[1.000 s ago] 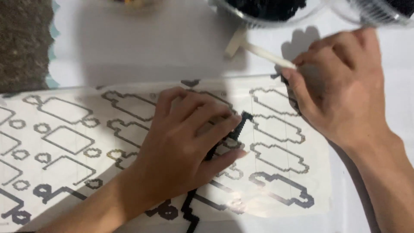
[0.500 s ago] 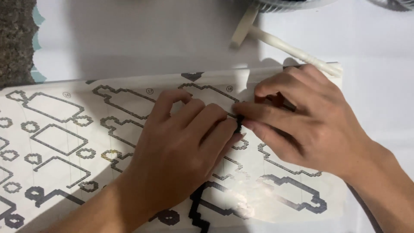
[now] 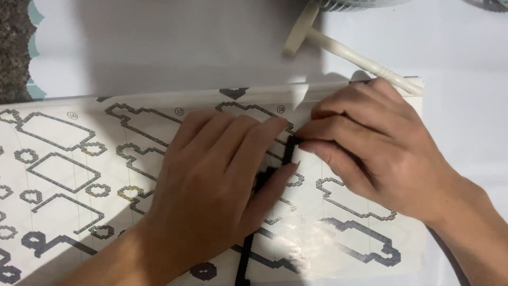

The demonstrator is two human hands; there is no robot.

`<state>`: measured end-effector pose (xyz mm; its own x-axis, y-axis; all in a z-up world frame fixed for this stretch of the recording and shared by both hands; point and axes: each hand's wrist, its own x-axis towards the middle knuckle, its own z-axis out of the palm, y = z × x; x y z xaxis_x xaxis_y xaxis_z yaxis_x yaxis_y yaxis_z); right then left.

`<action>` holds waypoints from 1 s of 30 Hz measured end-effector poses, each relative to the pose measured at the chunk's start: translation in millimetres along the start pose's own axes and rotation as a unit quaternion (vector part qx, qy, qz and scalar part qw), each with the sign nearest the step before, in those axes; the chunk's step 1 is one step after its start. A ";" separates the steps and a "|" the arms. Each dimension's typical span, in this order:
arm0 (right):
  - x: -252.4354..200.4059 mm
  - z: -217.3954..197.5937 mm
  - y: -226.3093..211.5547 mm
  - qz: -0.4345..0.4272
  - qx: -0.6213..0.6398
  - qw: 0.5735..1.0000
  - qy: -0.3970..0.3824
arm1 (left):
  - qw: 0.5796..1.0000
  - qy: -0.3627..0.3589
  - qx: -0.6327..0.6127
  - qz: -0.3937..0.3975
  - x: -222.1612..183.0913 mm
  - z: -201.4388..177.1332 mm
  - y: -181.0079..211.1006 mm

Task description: Assembling small interlocking plastic toy pieces and using a mallet to secure the connections.

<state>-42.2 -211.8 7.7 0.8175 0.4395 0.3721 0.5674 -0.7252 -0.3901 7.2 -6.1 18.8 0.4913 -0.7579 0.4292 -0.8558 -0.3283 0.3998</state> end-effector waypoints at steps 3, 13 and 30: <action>-2.4 5.8 -1.1 -0.002 0.020 1.000 0.018 | 1.000 -0.019 -0.003 -0.009 -2.1 3.2 -2.9; 14.6 -8.9 -13.0 0.051 0.007 0.994 0.093 | 0.999 0.019 -0.028 0.036 -0.6 5.5 -6.4; 17.6 -29.2 -28.1 0.210 0.059 0.962 0.162 | 0.995 0.089 0.017 0.050 -5.0 15.2 -6.6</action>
<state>-46.6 -199.2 49.8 0.9147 -0.0810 0.3960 0.2167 -0.7287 -0.6496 8.0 -8.7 1.7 0.4211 -0.6768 0.6038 -0.9056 -0.2769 0.3213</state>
